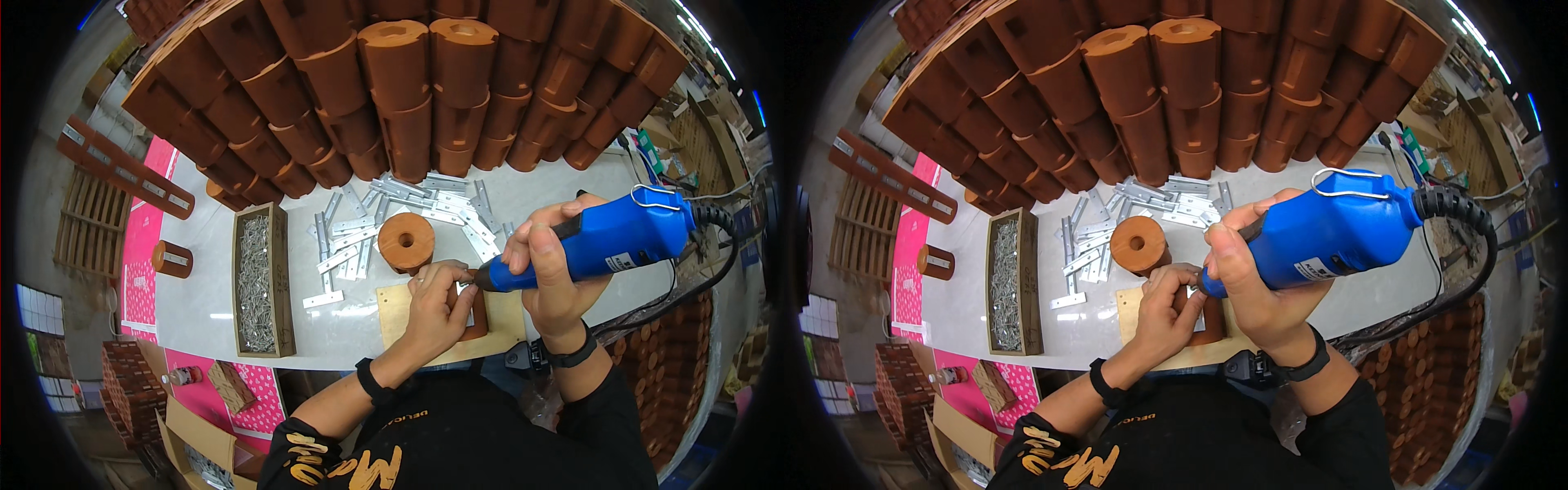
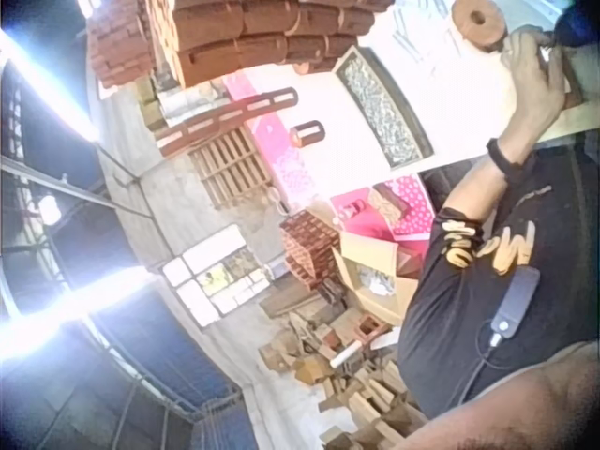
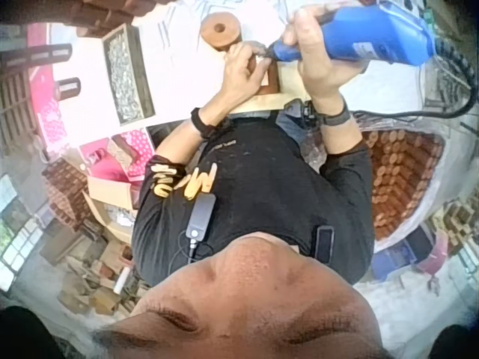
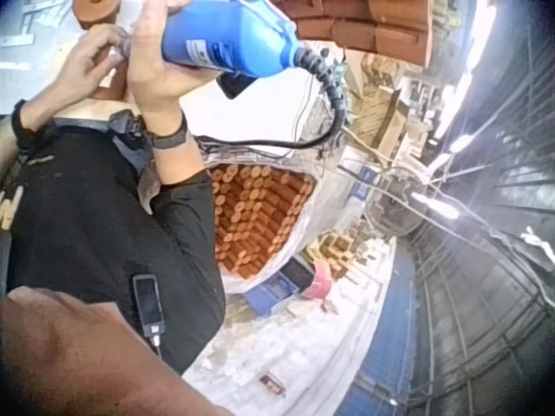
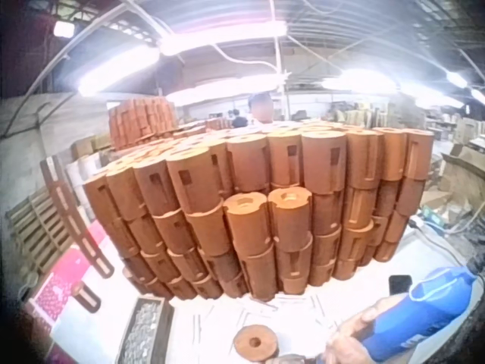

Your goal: Attaching metal plates to wooden cylinders using an electric screwdriver.

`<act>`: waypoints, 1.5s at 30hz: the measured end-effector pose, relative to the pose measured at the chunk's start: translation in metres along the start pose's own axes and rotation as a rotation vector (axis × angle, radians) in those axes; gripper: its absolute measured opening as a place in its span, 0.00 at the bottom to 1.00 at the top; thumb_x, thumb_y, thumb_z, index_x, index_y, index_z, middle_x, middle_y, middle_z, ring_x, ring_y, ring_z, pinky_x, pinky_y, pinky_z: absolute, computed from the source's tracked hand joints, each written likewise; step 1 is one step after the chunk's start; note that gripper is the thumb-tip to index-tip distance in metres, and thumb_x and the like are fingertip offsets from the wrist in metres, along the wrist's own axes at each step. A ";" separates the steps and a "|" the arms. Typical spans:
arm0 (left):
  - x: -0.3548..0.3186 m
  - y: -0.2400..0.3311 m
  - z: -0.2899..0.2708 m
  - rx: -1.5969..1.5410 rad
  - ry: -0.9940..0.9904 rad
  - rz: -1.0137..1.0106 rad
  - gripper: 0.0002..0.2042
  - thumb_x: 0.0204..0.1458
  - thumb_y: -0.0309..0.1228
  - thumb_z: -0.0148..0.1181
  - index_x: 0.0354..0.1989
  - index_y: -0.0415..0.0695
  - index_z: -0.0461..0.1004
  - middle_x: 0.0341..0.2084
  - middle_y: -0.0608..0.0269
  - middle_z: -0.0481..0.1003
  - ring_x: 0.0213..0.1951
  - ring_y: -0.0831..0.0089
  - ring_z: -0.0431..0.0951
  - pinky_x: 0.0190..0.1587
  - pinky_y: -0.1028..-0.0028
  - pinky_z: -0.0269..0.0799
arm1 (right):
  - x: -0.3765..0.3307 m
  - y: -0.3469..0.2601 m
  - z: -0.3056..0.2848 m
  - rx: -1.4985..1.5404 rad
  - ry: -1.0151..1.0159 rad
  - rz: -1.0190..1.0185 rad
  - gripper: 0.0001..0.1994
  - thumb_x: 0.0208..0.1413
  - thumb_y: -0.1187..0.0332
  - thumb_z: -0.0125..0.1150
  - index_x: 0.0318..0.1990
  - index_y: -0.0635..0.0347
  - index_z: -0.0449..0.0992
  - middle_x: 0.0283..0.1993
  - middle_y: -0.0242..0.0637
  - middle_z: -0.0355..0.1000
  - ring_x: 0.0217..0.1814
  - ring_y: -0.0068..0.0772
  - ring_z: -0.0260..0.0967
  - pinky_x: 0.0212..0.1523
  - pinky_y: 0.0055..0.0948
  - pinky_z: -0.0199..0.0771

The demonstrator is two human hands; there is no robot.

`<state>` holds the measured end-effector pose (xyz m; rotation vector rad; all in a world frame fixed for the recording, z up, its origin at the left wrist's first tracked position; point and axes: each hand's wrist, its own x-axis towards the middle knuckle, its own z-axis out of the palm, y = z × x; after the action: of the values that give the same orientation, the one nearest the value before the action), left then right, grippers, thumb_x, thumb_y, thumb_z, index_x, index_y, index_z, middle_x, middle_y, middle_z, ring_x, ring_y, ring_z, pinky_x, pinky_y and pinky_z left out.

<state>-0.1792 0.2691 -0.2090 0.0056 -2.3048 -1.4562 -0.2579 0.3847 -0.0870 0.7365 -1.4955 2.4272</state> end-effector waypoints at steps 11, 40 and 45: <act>-0.001 -0.001 0.001 -0.015 0.005 -0.019 0.10 0.53 0.22 0.64 0.42 0.45 0.73 0.44 0.62 0.77 0.45 0.60 0.72 0.53 0.62 0.57 | -0.001 0.001 0.005 -0.178 -0.106 0.023 0.14 0.53 0.82 0.68 0.42 0.62 0.67 0.34 0.34 0.73 0.32 0.20 0.73 0.33 0.20 0.73; -0.004 0.003 -0.004 0.028 -0.015 -0.084 0.22 0.51 0.28 0.68 0.54 0.39 0.70 0.45 0.51 0.73 0.45 0.54 0.71 0.56 0.55 0.60 | -0.005 0.014 0.001 -0.076 -0.188 0.075 0.21 0.52 0.83 0.68 0.51 0.64 0.66 0.37 0.41 0.77 0.32 0.22 0.74 0.35 0.22 0.75; -0.017 0.016 -0.017 0.310 -0.034 -0.092 0.31 0.52 0.36 0.73 0.61 0.39 0.65 0.53 0.42 0.68 0.53 0.47 0.70 0.58 0.57 0.67 | -0.003 -0.014 -0.039 0.078 -0.014 -0.164 0.21 0.63 0.71 0.60 0.59 0.60 0.60 0.42 0.47 0.76 0.29 0.28 0.73 0.35 0.34 0.79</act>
<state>-0.1546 0.2655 -0.1950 0.1788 -2.5650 -1.1327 -0.2620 0.4261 -0.0922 0.8583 -1.2959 2.3732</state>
